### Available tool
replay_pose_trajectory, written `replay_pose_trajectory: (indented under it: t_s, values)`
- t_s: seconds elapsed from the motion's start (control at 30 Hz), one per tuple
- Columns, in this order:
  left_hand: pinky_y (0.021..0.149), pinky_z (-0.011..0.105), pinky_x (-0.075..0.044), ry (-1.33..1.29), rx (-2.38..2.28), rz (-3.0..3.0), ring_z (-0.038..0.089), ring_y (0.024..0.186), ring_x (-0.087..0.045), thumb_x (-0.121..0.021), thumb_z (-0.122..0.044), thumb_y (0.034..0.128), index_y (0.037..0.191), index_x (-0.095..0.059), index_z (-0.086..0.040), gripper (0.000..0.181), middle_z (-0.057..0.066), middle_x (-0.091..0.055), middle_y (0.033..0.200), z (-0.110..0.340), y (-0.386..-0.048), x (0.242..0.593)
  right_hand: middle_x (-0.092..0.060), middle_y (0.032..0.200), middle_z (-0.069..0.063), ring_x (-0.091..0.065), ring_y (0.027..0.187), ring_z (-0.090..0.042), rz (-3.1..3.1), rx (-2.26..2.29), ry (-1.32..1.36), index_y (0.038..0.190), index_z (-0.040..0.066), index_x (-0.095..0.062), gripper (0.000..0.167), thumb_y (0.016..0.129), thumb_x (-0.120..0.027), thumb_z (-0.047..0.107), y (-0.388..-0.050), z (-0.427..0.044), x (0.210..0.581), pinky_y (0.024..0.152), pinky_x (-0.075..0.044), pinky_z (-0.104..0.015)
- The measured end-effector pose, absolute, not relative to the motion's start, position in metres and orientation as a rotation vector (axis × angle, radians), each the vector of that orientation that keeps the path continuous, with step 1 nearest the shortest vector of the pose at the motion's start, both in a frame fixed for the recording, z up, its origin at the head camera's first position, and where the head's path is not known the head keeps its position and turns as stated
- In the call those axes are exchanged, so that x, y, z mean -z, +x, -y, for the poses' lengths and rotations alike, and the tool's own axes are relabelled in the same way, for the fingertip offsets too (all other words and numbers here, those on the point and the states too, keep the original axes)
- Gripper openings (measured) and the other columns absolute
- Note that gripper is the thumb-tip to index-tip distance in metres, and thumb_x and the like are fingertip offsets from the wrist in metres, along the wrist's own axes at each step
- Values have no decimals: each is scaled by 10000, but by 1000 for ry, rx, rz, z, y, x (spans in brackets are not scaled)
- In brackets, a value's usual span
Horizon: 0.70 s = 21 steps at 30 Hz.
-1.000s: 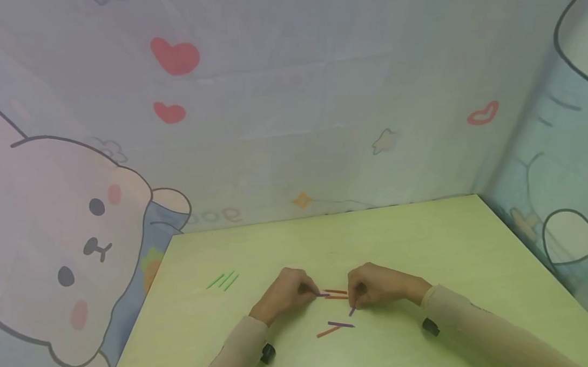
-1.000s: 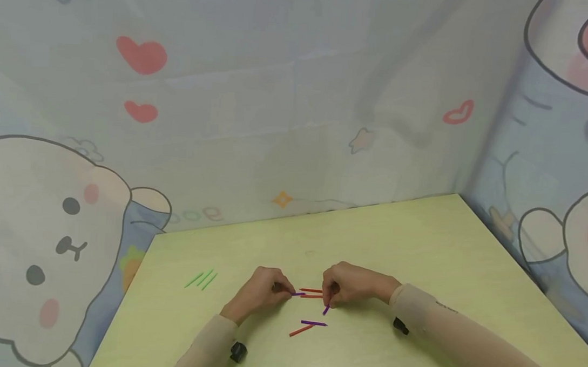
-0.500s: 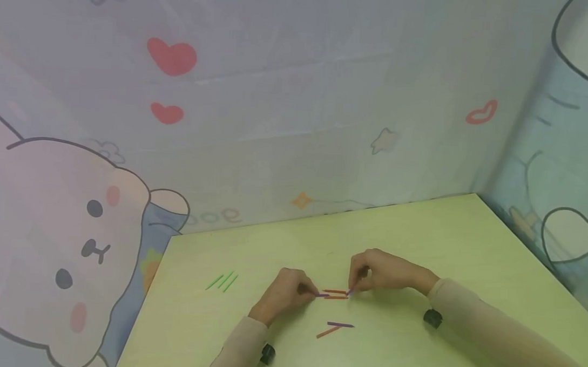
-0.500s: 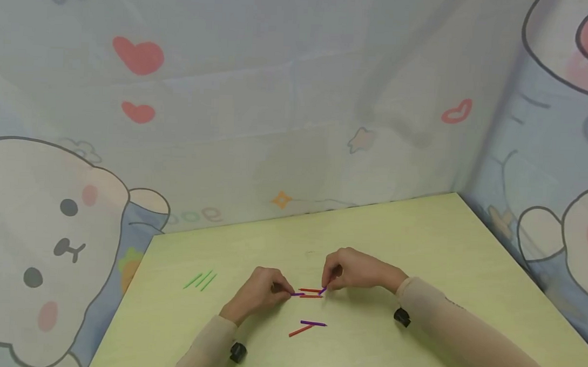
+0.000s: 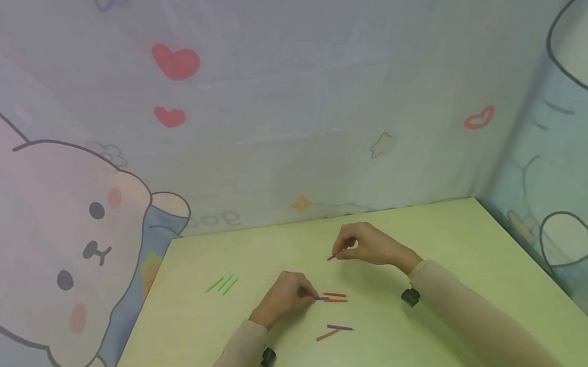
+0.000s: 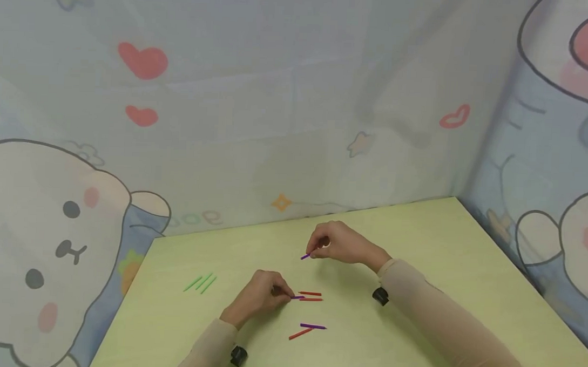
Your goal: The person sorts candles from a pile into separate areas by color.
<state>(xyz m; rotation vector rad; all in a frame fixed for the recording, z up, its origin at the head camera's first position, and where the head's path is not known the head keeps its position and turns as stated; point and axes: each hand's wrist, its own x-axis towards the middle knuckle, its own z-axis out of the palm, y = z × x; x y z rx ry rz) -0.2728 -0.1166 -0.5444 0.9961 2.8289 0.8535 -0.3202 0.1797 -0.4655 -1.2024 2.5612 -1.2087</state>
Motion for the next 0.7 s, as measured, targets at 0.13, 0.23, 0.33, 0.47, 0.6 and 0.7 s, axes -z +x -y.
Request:
replay_pose_trajectory:
  t_s: [0.13,0.23,0.33,0.47,0.6,0.7]
  values:
    - [819,229,-599,1015,-886,-2824,48,870,-730,-894,-11,902,932,-903,-164,157,-78,-826,920,119,-279,554,-759,1048,96,-719,1005,-108,-2625,1248,-1156,1039,211,-853,81,1014,-838,136,-332,-162,469,945,-622,-364]
    - [832,238,-604,984,-896,-2826,61,872,-738,-886,8,904,929,-899,-144,154,-57,-830,919,117,-271,544,-772,1027,90,-703,982,-109,-2676,1267,-1092,1011,199,-852,79,1013,-833,123,-341,-148,474,918,-603,-365]
    - [843,244,-606,947,-899,-2826,74,880,-744,-878,26,907,932,-895,-122,151,-37,-834,926,115,-264,536,-785,979,95,-683,932,-105,-2721,1256,-1031,980,187,-854,79,1002,-837,114,-350,-134,476,859,-584,-358]
    - [857,255,-612,941,-928,-2821,86,893,-753,-874,36,905,931,-895,-114,153,-33,-838,931,115,-262,535,-793,931,88,-692,882,-89,-2724,1250,-981,983,133,-853,36,1001,-835,108,-362,-118,475,828,-599,-347]
    - [863,269,-618,977,-941,-2829,99,894,-762,-872,48,895,923,-897,-116,168,-31,-839,920,115,-264,535,-802,918,76,-701,882,-83,-2728,1226,-961,981,88,-849,51,1004,-837,132,-373,-108,475,843,-606,-344]
    - [857,260,-614,1001,-940,-2833,83,885,-752,-872,41,897,924,-897,-115,161,-35,-837,917,115,-266,536,-800,916,71,-701,890,-90,-2736,1206,-932,979,83,-850,60,1004,-837,135,-380,-104,477,854,-604,-346]
